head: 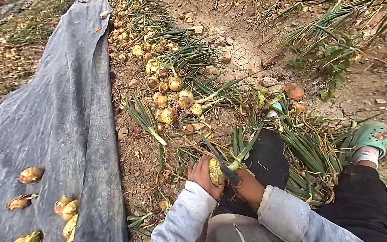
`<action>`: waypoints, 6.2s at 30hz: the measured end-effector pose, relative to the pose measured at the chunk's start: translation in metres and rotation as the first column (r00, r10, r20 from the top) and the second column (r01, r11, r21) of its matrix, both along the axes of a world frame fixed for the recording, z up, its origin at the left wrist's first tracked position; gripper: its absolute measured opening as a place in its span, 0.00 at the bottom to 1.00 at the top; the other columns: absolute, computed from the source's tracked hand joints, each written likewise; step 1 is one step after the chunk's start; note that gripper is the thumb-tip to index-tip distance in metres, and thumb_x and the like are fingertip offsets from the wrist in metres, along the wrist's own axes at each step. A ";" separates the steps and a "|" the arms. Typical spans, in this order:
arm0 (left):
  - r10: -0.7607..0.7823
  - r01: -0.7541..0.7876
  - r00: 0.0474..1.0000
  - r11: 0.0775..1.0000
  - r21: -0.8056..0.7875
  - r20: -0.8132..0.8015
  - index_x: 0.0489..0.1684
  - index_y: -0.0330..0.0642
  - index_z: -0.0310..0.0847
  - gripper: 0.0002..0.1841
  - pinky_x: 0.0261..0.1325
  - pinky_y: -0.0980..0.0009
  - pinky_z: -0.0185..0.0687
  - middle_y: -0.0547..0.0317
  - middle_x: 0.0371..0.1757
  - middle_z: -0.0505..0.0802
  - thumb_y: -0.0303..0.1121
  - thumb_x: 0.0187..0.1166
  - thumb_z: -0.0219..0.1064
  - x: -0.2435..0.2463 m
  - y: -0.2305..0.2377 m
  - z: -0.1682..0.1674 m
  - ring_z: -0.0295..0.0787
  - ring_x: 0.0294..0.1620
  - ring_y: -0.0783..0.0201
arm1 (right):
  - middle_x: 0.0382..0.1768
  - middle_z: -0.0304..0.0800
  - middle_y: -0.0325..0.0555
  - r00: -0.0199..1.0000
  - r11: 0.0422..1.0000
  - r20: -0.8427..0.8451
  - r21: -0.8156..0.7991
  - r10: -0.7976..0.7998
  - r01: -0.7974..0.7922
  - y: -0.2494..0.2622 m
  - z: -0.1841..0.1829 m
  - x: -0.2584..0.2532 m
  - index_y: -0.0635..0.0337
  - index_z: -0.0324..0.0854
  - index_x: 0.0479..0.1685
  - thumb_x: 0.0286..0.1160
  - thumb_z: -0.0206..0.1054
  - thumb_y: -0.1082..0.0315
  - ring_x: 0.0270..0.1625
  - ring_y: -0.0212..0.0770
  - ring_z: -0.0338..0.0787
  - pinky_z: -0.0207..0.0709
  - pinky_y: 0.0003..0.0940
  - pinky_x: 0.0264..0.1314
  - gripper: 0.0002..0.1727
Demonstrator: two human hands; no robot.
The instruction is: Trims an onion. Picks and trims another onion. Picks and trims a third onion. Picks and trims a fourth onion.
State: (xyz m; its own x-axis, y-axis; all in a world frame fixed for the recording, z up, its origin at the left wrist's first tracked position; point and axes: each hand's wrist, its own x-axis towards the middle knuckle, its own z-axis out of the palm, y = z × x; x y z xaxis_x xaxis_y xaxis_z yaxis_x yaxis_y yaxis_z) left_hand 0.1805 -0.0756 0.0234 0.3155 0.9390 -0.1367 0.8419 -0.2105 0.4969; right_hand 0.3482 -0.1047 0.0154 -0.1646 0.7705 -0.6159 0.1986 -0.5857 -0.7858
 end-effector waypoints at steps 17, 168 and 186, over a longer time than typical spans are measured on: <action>0.737 0.149 -0.214 0.674 -0.724 0.642 0.51 0.41 0.79 0.40 0.46 0.59 0.95 0.55 0.38 0.96 0.51 0.38 0.92 0.020 -0.011 0.014 0.97 0.40 0.59 | 0.55 0.91 0.44 0.977 0.886 0.058 0.437 -0.203 0.158 0.004 0.022 0.019 0.67 0.75 0.69 0.38 0.86 0.35 0.60 0.26 0.88 0.80 0.25 0.67 0.57; 0.195 -0.282 0.886 0.947 -0.154 -0.420 0.92 0.61 0.56 0.60 0.67 0.34 0.78 0.31 0.89 0.63 0.50 0.49 0.91 0.105 0.235 -0.021 0.76 0.75 0.27 | 0.20 0.76 0.36 0.768 0.807 -0.256 -0.263 -0.587 0.529 -0.003 0.000 0.065 0.58 0.72 0.42 0.96 0.37 0.67 0.16 0.29 0.76 0.75 0.22 0.22 0.18; 0.159 0.046 0.648 0.968 -0.247 0.745 0.75 0.22 0.63 0.65 0.61 0.74 0.89 0.52 0.59 0.91 0.50 0.28 0.91 -0.028 0.002 0.016 0.92 0.55 0.74 | 0.21 0.71 0.31 0.956 0.987 -0.258 -0.111 -0.140 0.114 0.020 0.009 0.019 0.57 0.69 0.44 0.88 0.53 0.70 0.18 0.25 0.73 0.72 0.20 0.24 0.03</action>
